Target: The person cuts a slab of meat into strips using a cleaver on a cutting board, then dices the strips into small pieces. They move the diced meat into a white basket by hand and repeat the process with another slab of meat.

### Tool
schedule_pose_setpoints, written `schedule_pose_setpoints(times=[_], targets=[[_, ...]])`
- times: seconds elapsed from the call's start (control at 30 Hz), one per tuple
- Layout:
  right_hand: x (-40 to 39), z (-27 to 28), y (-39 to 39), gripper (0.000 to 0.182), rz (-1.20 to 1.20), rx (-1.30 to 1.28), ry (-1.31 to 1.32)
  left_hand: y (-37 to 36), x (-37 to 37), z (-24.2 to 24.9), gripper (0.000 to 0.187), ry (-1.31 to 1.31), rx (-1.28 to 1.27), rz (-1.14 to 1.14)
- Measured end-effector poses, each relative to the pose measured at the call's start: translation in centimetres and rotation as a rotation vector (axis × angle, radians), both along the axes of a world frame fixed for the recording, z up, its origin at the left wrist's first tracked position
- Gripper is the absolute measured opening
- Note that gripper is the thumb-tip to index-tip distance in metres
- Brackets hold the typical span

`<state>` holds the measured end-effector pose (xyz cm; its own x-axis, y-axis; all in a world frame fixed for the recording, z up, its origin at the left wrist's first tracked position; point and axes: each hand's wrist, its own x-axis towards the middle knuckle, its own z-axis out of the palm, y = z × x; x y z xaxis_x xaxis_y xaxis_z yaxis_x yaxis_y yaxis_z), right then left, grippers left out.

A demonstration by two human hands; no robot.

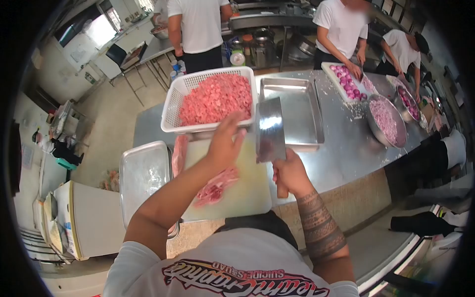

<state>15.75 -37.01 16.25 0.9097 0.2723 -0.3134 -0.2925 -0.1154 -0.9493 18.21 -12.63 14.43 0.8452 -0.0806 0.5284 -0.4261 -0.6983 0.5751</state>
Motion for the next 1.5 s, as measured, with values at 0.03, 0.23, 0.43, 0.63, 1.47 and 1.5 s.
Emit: schedule_pose_setpoints(times=[0.03,0.23,0.43,0.63,1.47,1.5], targets=[[0.2,-0.2,-0.3,0.018,-0.008,0.000,-0.011,-1.1,-2.6,-0.4,0.051,0.021,0.026,-0.124],[-0.3,1.8,1.2,0.041,0.147,-0.351,-0.448,-2.6,-8.4,0.3,0.060,-0.192,0.349,-0.039],[-1.7,-0.1,2.8,0.012,0.161,-1.012,-0.879,-1.0,-3.2,1.6,0.076,-0.109,0.707,-0.130],[-1.5,1.6,-0.2,0.015,0.140,-1.074,-1.154,1.8,3.7,1.5,0.072,-0.133,0.879,0.065],[-9.2,-8.0,0.7,0.041,0.553,-0.855,-0.298,2.8,-10.1,-12.1,0.110,0.288,0.678,0.429],[-9.3,-8.0,0.4,0.040,0.547,-0.833,-0.309,2.9,-10.1,-12.1,0.111,0.396,0.631,0.365]])
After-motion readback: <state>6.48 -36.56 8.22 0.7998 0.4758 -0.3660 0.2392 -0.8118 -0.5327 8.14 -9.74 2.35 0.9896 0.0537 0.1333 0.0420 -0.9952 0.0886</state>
